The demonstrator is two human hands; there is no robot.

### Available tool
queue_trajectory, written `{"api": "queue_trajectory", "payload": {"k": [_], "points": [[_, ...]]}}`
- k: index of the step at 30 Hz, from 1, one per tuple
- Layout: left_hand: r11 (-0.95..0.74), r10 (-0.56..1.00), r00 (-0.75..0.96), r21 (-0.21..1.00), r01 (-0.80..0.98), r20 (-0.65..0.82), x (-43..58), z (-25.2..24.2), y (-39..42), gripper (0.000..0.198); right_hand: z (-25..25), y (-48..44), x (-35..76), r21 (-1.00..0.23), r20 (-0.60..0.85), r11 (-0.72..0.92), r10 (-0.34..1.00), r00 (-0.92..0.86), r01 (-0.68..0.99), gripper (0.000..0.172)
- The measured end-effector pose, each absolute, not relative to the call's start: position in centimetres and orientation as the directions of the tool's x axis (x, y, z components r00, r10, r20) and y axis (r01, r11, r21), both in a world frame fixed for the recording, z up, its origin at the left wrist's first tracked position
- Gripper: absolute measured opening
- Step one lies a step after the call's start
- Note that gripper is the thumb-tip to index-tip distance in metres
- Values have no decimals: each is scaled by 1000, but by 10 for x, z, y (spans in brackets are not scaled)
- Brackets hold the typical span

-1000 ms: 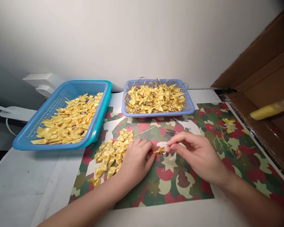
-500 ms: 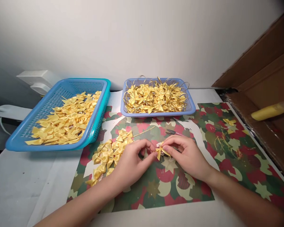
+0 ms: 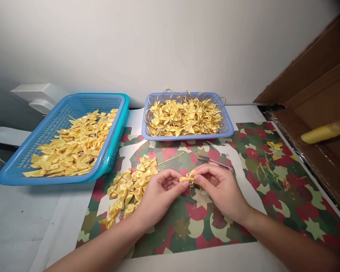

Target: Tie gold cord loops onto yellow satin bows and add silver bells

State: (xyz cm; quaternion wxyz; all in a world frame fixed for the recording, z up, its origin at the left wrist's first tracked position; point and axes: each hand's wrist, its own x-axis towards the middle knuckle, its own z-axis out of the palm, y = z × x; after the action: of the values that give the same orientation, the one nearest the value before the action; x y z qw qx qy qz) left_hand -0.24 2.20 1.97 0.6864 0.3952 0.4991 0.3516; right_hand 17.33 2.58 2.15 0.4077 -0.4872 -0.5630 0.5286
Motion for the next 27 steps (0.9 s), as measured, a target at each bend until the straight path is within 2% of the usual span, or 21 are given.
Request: {"api": "queue_trajectory", "payload": {"k": [3,6,9,13,20,27], "points": [[425,896,184,901,-92,-404,-2,21,21,20,23,26,176,-972,41,87,978,-206,220,16],[387,916,150,918,-88,-372,-2,22,20,18,28,26,180,-900,162,256,948,-274,353,23],[351,931,133,934,-69,-340,-2,21,19,16,32,26,181,-846,198,343,913,-356,409,28],[304,948,115,952,-45,-297,-1,17,18,14,32,26,179,-849,153,315,915,-373,423,27],[254,953,166,967,9,-252,-1,15,16,12,31,25,175,-920,70,205,925,-374,335,29],[248,956,158,969,20,-248,-1,16,14,15,32,24,173,-943,68,186,920,-386,277,30]]}}
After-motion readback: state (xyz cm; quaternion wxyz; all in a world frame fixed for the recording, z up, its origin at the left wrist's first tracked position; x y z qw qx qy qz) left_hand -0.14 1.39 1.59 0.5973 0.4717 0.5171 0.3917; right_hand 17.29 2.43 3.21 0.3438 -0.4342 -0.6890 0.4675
